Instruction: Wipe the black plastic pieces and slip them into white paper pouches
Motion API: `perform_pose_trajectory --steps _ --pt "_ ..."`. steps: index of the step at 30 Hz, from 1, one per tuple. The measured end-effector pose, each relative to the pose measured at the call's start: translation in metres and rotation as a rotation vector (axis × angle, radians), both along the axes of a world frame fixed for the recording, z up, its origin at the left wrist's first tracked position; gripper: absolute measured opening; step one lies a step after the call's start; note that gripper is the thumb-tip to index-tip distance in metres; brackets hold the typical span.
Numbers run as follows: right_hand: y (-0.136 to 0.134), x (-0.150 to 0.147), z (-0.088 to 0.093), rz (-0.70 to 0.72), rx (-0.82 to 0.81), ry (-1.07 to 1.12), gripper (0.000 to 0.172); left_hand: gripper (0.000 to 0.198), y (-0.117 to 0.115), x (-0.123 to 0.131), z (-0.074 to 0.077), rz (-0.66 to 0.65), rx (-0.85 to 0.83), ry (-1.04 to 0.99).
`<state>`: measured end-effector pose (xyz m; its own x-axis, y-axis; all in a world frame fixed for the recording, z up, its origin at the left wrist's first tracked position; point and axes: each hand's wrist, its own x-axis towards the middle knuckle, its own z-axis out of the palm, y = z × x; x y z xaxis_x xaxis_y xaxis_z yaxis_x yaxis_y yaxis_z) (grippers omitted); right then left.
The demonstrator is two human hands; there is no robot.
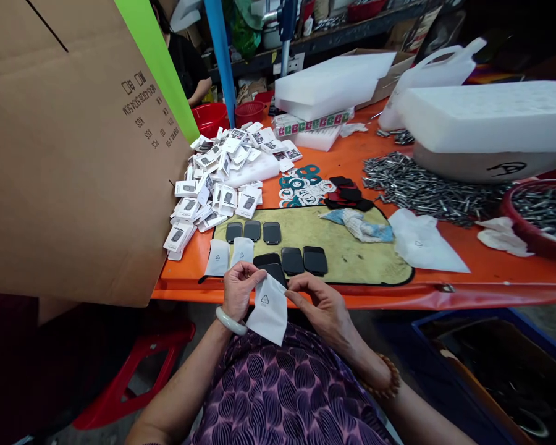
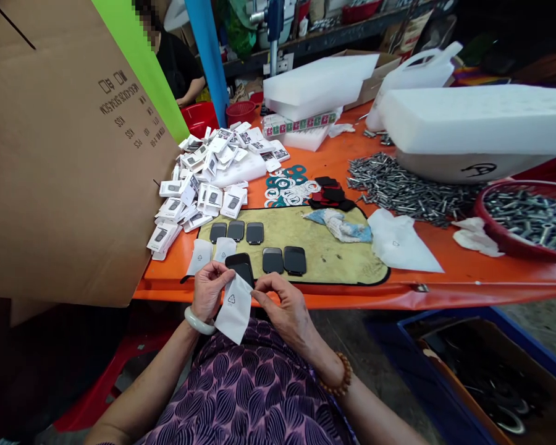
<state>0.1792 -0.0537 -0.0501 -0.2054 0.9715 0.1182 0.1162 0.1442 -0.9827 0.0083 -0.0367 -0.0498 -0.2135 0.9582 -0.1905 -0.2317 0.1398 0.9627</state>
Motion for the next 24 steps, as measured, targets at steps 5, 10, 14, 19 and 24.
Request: perform_pose_trajectory --steps 5,10,14,19,24 --pt "0.006 0.0 -0.002 0.103 -0.065 0.163 0.027 0.035 0.0 -0.005 -0.001 -0.065 -0.024 -0.062" --pt "0.015 0.01 0.008 0.113 -0.123 0.219 0.032 0.038 0.004 -0.013 0.012 -0.375 -0.044 -0.018" --pt "0.02 0.019 0.02 0.116 -0.043 0.15 0.033 0.036 0.006 -0.018 0.035 -0.516 0.052 0.023" --pt "0.024 0.024 0.024 0.173 -0.037 0.178 0.03 0.029 0.006 -0.013 0.055 -0.552 0.17 -0.073" --pt "0.026 0.008 0.009 0.115 -0.111 0.265 0.027 0.035 0.006 0.001 0.037 -0.307 0.095 -0.143"
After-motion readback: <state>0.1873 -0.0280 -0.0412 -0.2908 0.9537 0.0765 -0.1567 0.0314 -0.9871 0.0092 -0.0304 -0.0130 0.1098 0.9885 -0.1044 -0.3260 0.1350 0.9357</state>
